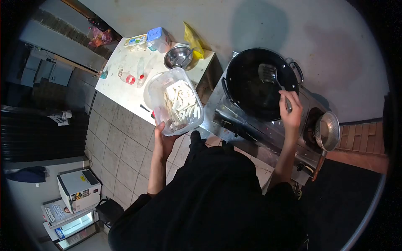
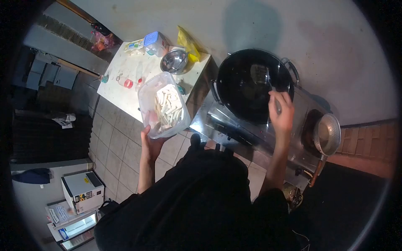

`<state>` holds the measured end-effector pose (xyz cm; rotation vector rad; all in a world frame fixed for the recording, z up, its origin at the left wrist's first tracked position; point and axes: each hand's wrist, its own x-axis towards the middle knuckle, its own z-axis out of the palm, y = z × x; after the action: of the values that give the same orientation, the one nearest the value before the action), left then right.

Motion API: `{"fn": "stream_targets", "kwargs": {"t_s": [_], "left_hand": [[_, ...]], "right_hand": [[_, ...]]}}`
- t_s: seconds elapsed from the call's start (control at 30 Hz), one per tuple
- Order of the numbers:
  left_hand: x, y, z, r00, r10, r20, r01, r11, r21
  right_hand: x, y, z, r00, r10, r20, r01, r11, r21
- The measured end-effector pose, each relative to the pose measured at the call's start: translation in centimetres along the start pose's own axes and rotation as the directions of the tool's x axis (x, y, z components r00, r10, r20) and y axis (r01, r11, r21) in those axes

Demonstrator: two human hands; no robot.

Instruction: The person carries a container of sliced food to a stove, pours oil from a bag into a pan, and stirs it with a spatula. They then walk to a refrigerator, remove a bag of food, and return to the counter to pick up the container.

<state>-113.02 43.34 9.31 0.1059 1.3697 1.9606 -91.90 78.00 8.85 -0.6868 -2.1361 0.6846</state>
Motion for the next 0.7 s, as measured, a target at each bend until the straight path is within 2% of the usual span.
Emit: {"fn": "stream_targets", "kwargs": {"t_s": [0.03,0.1,0.23,0.3,0.37,0.4,0.47,0.5,0.53,0.57,0.6,0.63,0.7], "left_hand": [[0.4,0.7,-0.6,1.000,-0.004,0.005,0.004,1.000,0.004],[1.4,2.1,-1.4,0.999,-0.014,0.029,0.014,1.000,0.000],[4.0,4.9,-3.4,1.000,-0.004,0.000,0.004,1.000,0.007],[4.9,6.3,-3.7,0.999,0.043,0.019,-0.043,0.999,0.021],[6.3,7.7,-4.9,0.998,0.023,0.063,-0.025,0.999,0.031],[7.1,8.0,-5.7,0.998,0.007,0.065,-0.008,1.000,0.018],[9.6,9.4,-7.8,0.995,-0.048,0.088,0.047,0.999,0.023],[10.6,9.6,-8.7,0.993,-0.065,0.101,0.063,0.998,0.024],[11.4,9.5,-9.2,0.992,-0.061,0.108,0.060,0.998,0.010],[12.2,9.8,-9.9,0.992,-0.054,0.113,0.055,0.998,-0.005],[12.8,10.2,-10.4,0.991,-0.064,0.114,0.065,0.998,-0.004],[13.2,10.3,-11.0,0.991,-0.071,0.117,0.072,0.997,-0.004],[14.2,10.8,-12.4,0.989,-0.095,0.114,0.099,0.995,-0.028]], "right_hand": [[-0.2,-0.3,0.2,0.999,0.044,-0.012,-0.043,0.999,0.008],[0.0,-0.7,1.1,0.999,0.034,-0.031,-0.037,0.996,-0.075],[-0.4,-2.6,2.2,0.975,0.149,-0.166,-0.172,0.976,-0.131],[-0.2,-3.1,2.7,0.961,0.187,-0.204,-0.222,0.962,-0.162],[0.3,-3.7,3.5,0.963,0.110,-0.248,-0.169,0.958,-0.232],[0.4,-4.0,3.9,0.960,0.119,-0.255,-0.183,0.952,-0.246],[0.7,-4.6,5.1,0.910,0.095,-0.404,-0.197,0.956,-0.218],[0.6,-4.3,5.7,0.907,0.101,-0.410,-0.211,0.950,-0.232],[0.3,-3.4,6.2,0.785,0.323,-0.528,-0.308,0.944,0.119],[0.0,-3.2,6.6,0.630,0.549,-0.550,-0.317,0.827,0.464],[0.1,-3.7,6.4,0.609,0.579,-0.542,-0.276,0.796,0.539],[-0.1,-4.2,6.6,0.606,0.579,-0.545,-0.280,0.797,0.535],[0.2,-6.1,7.1,0.437,0.698,-0.567,-0.205,0.691,0.693]]}}
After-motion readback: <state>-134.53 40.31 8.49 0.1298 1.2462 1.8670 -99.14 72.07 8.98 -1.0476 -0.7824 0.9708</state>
